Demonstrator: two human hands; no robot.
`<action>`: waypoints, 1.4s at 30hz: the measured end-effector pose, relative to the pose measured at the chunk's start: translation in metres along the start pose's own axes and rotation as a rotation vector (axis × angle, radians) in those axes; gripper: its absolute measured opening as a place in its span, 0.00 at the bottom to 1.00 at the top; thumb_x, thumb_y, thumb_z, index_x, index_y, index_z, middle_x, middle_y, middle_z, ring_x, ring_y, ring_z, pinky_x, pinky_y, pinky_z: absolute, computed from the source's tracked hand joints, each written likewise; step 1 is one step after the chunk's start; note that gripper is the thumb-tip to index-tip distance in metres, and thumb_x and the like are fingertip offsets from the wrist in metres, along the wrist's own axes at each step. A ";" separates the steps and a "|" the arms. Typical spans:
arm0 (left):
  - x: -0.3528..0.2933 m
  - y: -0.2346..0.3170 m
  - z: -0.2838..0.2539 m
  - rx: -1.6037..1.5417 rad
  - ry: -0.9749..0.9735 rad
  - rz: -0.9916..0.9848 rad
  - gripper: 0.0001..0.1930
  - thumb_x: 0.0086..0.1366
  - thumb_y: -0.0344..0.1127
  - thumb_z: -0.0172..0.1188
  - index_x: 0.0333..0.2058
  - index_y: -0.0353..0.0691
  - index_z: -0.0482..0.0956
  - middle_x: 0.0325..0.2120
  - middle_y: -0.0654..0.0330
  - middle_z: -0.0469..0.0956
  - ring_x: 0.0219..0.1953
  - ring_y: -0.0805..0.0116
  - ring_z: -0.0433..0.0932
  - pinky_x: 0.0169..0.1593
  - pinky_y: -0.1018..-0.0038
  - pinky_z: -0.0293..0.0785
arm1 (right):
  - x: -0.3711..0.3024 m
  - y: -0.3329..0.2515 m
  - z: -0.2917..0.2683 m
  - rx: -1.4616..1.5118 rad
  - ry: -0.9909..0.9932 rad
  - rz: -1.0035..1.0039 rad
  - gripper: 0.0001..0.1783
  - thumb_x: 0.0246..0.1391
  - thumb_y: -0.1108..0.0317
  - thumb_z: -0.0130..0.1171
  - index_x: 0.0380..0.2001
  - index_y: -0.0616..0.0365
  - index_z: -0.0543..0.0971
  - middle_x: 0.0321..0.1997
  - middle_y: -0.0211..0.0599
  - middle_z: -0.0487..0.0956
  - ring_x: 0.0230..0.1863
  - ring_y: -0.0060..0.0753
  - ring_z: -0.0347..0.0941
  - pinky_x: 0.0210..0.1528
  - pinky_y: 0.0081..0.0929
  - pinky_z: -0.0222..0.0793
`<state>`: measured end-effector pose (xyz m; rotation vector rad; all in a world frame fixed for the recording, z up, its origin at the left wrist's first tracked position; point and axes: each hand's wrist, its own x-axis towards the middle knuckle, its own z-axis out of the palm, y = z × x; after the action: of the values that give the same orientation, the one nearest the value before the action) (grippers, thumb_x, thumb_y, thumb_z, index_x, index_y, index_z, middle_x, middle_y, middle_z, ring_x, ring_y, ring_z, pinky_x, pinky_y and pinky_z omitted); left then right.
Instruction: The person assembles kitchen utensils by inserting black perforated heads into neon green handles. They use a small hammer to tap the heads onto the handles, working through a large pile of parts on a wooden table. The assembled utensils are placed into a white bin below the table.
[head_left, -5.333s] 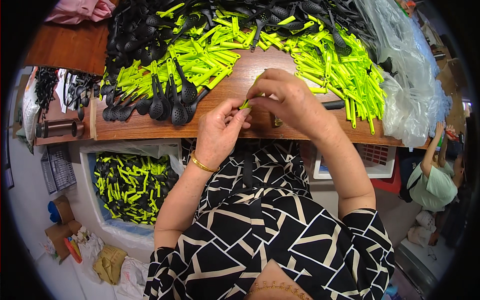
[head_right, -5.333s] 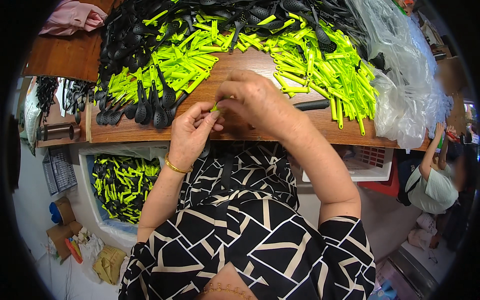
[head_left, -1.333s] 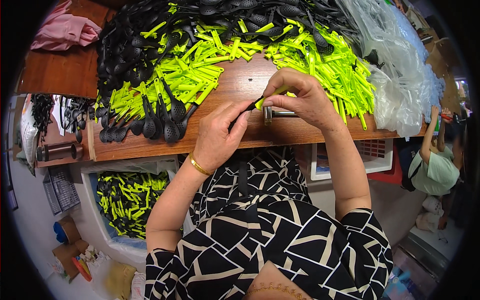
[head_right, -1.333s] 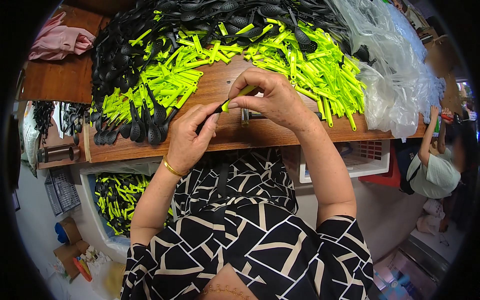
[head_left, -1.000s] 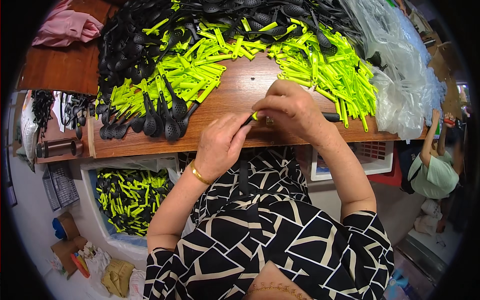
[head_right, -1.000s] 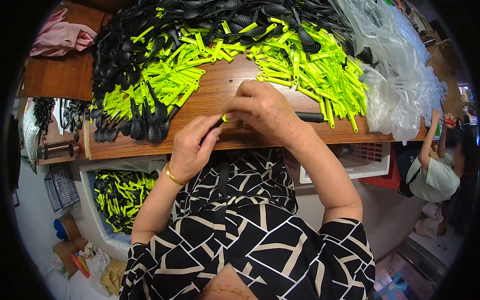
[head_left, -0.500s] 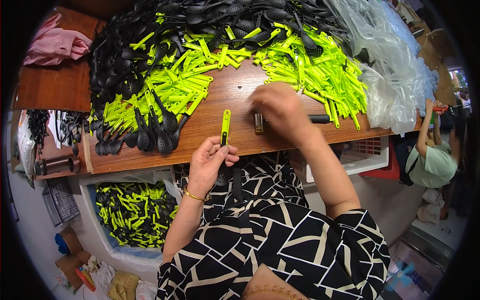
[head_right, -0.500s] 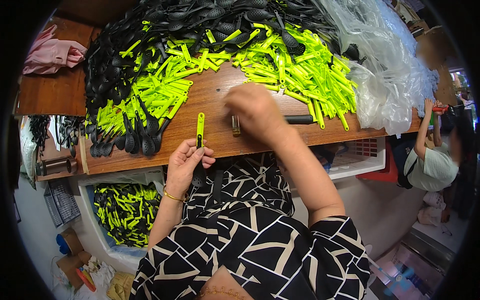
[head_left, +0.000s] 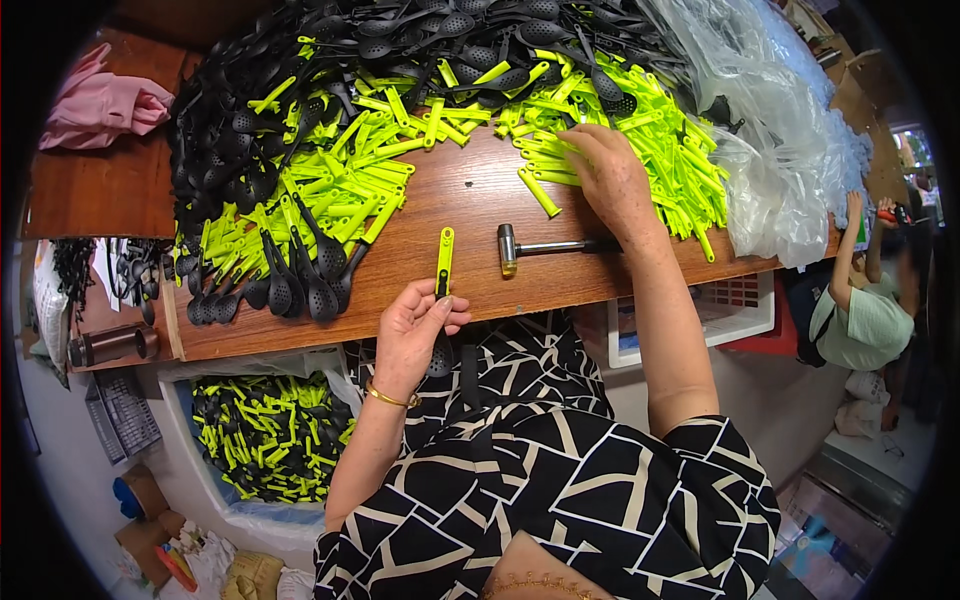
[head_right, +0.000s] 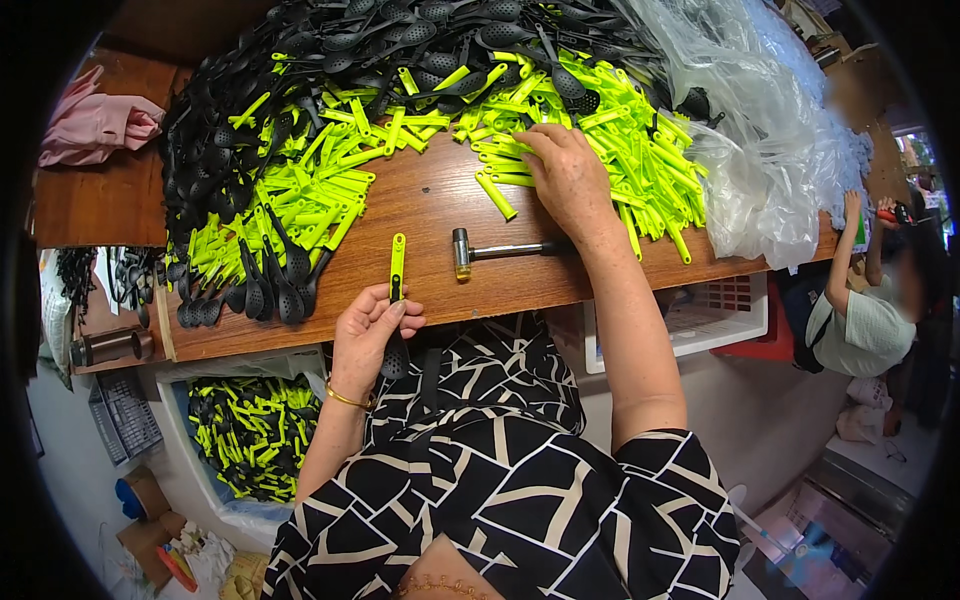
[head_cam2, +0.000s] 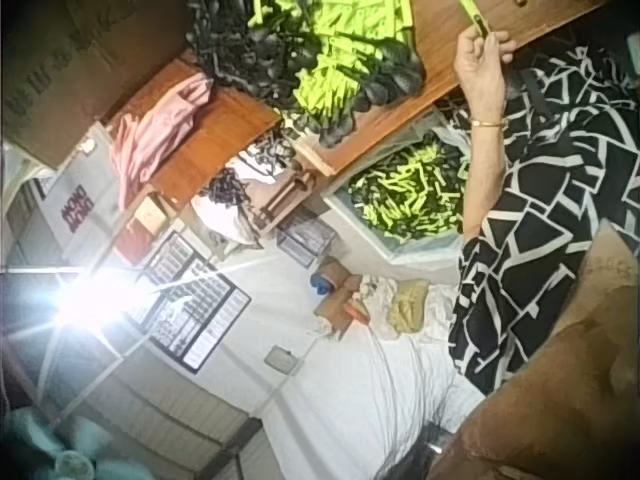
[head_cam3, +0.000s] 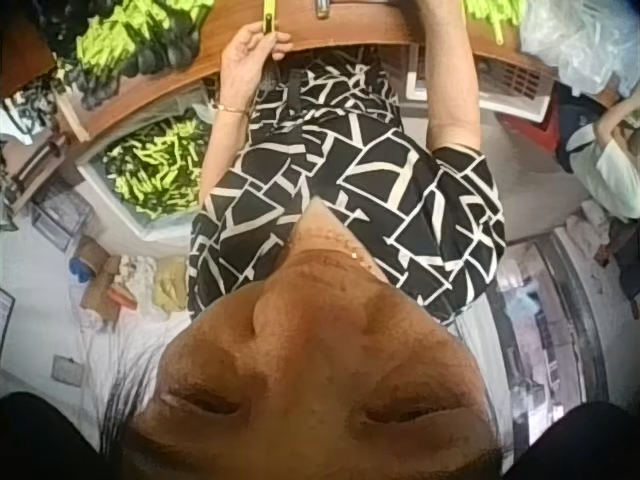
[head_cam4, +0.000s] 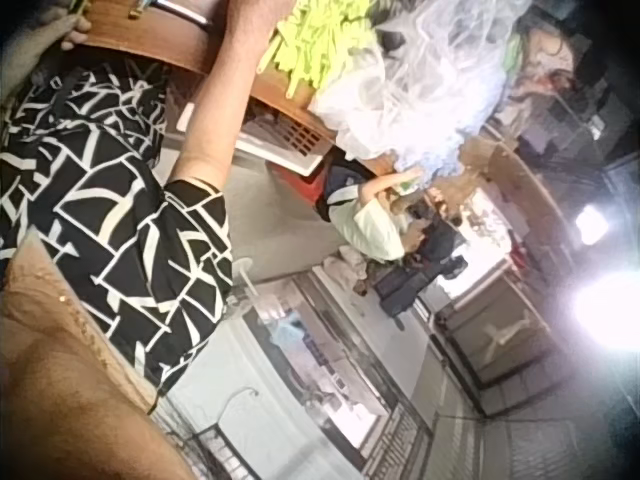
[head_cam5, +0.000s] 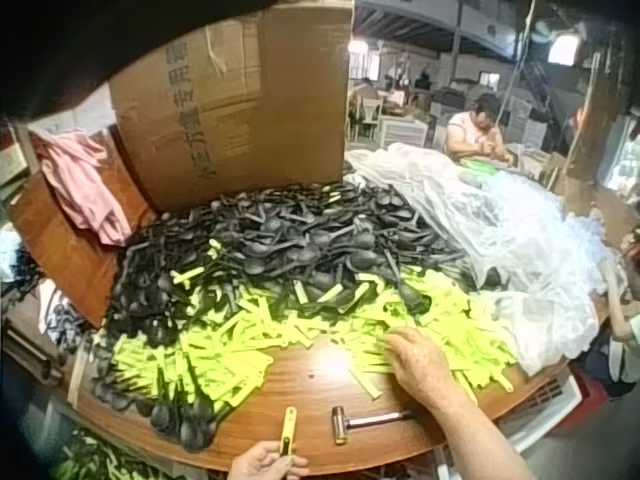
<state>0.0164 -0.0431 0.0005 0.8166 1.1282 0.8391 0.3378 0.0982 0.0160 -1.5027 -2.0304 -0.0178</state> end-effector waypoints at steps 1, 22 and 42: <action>0.001 -0.001 0.000 0.009 -0.003 -0.007 0.12 0.79 0.32 0.59 0.56 0.35 0.77 0.44 0.53 0.87 0.43 0.68 0.87 0.47 0.75 0.82 | 0.002 0.001 0.003 0.005 0.024 -0.024 0.10 0.58 0.68 0.69 0.44 0.52 0.87 0.47 0.38 0.85 0.51 0.47 0.80 0.54 0.42 0.77; 0.016 0.021 0.006 -0.063 -0.035 -0.026 0.13 0.78 0.33 0.60 0.56 0.35 0.78 0.42 0.53 0.86 0.42 0.68 0.88 0.47 0.75 0.84 | 0.009 0.004 -0.014 1.036 -0.196 0.643 0.22 0.68 0.67 0.67 0.62 0.55 0.76 0.40 0.30 0.86 0.32 0.14 0.76 0.34 0.15 0.70; 0.029 0.017 0.004 -0.081 0.000 -0.015 0.14 0.77 0.33 0.62 0.56 0.35 0.79 0.43 0.53 0.87 0.40 0.70 0.88 0.44 0.77 0.84 | -0.011 0.000 -0.006 0.858 -0.139 0.539 0.14 0.67 0.67 0.68 0.52 0.61 0.86 0.34 0.25 0.84 0.35 0.13 0.75 0.38 0.16 0.71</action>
<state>0.0238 -0.0103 0.0044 0.7403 1.0926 0.8670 0.3424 0.0868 0.0160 -1.4059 -1.3483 1.0505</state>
